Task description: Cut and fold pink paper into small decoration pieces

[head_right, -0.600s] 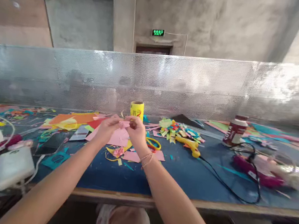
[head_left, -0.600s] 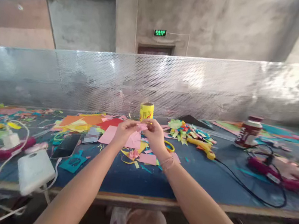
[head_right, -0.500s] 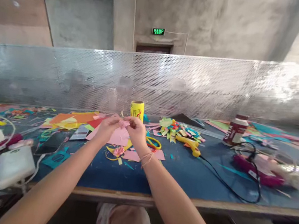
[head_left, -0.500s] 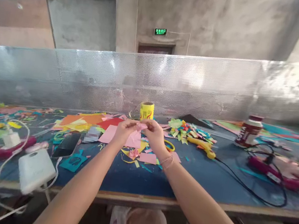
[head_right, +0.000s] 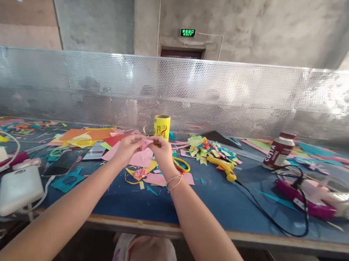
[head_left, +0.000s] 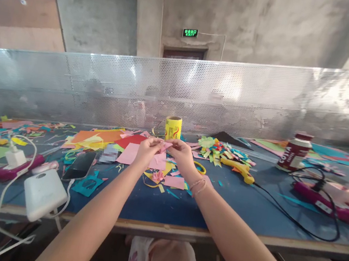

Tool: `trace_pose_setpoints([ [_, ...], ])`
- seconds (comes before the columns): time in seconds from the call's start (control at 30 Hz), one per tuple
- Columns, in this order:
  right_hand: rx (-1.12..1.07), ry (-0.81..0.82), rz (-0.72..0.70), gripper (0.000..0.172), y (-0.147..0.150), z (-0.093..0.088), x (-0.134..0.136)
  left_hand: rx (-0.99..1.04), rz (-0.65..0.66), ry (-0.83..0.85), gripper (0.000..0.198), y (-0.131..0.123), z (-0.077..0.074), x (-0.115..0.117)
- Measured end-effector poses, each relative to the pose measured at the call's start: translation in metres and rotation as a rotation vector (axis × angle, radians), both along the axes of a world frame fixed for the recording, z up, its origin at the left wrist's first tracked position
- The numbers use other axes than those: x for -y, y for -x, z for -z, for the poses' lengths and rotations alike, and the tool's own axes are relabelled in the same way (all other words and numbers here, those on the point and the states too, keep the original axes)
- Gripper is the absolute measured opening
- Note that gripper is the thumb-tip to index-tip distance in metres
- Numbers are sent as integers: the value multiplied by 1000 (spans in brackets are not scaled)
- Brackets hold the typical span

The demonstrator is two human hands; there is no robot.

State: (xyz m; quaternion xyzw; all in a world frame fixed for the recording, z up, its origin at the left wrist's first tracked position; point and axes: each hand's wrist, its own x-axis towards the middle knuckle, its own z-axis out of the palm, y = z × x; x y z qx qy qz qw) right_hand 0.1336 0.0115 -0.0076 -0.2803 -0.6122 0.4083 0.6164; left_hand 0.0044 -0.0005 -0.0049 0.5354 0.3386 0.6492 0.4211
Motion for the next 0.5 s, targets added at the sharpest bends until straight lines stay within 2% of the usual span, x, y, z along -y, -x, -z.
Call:
trace_pose_setpoints([
  [0.13, -12, 70, -137, 18, 0, -3, 2, 0, -38, 14, 24, 2, -2, 2],
  [0.37, 34, 57, -9, 19, -1, -2, -2, 56, 51, 52, 23, -2, -6, 8],
  [0.5, -140, 184, -131, 19, -3, -1, -4, 170, 176, 125, 18, -2, -9, 10],
])
